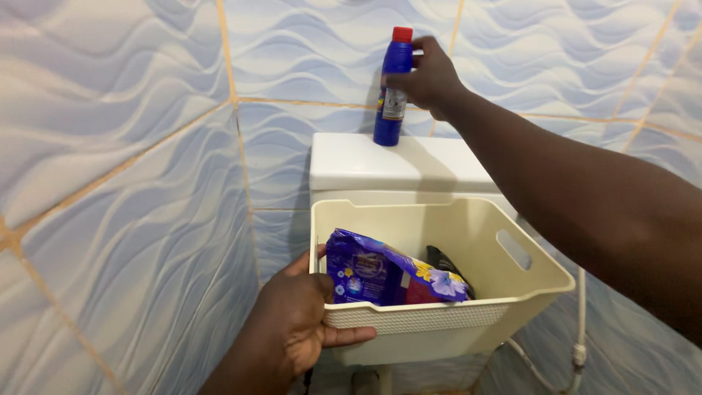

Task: The person transfers various toiletries and cleaning supplies from a beige plastic basket onto the top of a white toilet cistern. Items handled include a blue bottle, a black tube, a purple packet, a yellow packet, a small bottle, a pink comb, and a green bottle. The person then moves some items back into the basket.

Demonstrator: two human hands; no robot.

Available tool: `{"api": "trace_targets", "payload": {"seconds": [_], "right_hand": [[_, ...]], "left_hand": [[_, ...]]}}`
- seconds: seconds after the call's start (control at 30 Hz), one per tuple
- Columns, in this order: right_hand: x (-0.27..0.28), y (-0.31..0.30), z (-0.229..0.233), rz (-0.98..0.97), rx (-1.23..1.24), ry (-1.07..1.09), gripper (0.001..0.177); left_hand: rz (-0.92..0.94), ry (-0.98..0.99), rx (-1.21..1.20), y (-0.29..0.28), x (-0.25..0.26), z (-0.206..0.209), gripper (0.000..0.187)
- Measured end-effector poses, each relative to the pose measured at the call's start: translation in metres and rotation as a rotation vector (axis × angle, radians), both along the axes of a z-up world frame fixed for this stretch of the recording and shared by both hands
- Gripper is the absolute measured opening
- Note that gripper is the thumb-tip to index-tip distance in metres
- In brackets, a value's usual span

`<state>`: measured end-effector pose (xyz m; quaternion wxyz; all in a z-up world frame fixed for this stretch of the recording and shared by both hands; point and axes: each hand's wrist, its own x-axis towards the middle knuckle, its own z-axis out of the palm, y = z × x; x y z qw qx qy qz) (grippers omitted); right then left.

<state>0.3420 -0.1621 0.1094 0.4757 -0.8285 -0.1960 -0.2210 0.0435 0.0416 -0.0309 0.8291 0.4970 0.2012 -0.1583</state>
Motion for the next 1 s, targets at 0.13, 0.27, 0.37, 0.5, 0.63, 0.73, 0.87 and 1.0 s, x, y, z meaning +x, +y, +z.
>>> {"api": "trace_targets", "payload": {"seconds": [0.13, 0.27, 0.37, 0.5, 0.63, 0.73, 0.87, 1.0], "right_hand": [[0.008, -0.001, -0.021, -0.015, 0.003, 0.165, 0.081], [0.005, -0.004, -0.040, -0.057, -0.055, 0.253, 0.072], [0.007, -0.007, -0.053, -0.138, -0.092, 0.173, 0.071], [0.014, -0.017, -0.066, -0.193, -0.160, 0.100, 0.074], [0.011, -0.027, -0.070, -0.215, -0.224, 0.091, 0.090], [-0.009, -0.035, -0.052, -0.255, -0.218, 0.197, 0.095], [-0.074, -0.067, -0.021, -0.262, -0.231, 0.207, 0.061], [-0.145, -0.104, -0.022, -0.192, -0.324, 0.251, 0.027]], "left_hand": [[-0.010, -0.010, -0.008, -0.002, 0.001, 0.001, 0.057], [-0.023, 0.007, -0.012, -0.005, 0.002, -0.002, 0.055], [-0.039, 0.012, 0.001, -0.009, 0.005, -0.003, 0.056], [-0.056, 0.027, -0.016, -0.016, 0.006, -0.009, 0.056], [-0.078, -0.003, 0.002, -0.023, 0.009, -0.009, 0.052], [-0.063, 0.033, 0.007, -0.027, 0.010, -0.008, 0.052], [-0.048, 0.030, 0.005, -0.029, 0.012, -0.006, 0.053], [-0.058, 0.005, 0.026, -0.038, 0.015, -0.011, 0.057]]}}
